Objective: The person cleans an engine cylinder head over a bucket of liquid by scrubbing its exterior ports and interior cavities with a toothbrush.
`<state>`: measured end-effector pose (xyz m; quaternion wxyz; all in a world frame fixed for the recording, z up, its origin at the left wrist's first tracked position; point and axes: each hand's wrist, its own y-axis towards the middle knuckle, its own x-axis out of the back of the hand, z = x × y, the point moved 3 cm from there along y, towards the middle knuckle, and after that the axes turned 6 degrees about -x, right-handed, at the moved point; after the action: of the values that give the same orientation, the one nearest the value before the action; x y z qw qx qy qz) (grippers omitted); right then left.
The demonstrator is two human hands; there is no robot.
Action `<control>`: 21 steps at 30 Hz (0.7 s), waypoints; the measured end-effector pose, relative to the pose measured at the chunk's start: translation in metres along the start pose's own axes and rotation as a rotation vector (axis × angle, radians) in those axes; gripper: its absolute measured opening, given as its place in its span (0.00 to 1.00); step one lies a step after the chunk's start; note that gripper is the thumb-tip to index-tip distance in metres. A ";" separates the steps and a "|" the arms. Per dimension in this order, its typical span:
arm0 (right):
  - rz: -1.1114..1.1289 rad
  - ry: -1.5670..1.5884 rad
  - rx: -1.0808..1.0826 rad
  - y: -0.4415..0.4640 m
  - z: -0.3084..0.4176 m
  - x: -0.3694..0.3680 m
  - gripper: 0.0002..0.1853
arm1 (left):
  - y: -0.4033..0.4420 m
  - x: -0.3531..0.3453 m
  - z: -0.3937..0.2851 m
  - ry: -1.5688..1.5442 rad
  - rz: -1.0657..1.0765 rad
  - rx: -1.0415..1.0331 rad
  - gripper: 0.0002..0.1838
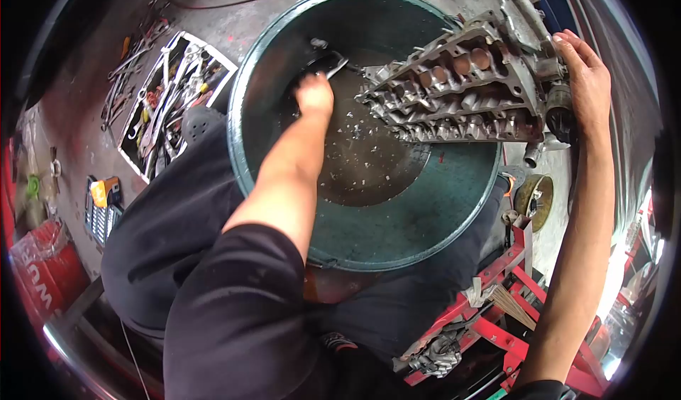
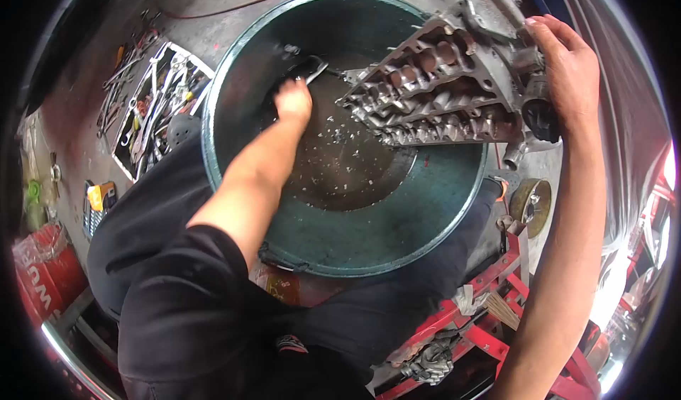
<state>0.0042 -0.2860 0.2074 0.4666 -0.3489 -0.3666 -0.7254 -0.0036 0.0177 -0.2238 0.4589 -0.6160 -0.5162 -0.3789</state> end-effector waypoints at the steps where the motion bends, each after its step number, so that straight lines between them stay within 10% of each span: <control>1: -0.021 -0.022 0.048 0.000 -0.002 0.002 0.21 | -0.023 -0.010 -0.017 0.029 -0.018 0.026 0.15; 3: 0.026 -0.004 0.022 -0.004 -0.002 0.002 0.22 | -0.057 -0.029 -0.048 -0.112 0.259 0.025 0.13; 7: 0.056 -0.047 0.009 -0.003 -0.001 0.005 0.23 | -0.098 0.002 -0.072 -1.270 0.402 0.693 0.16; 13: 0.066 0.019 -0.017 -0.004 -0.005 0.000 0.21 | -0.183 0.114 -0.134 -0.997 -0.151 0.025 0.14; 21: 0.046 -0.078 0.024 -0.002 -0.008 0.000 0.22 | -0.158 0.129 -0.237 -1.006 0.188 -0.132 0.20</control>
<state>0.0015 -0.2926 0.2027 0.4725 -0.3796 -0.3854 -0.6958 -0.1345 -0.1644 -0.0054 0.1461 -0.7934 -0.5904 -0.0245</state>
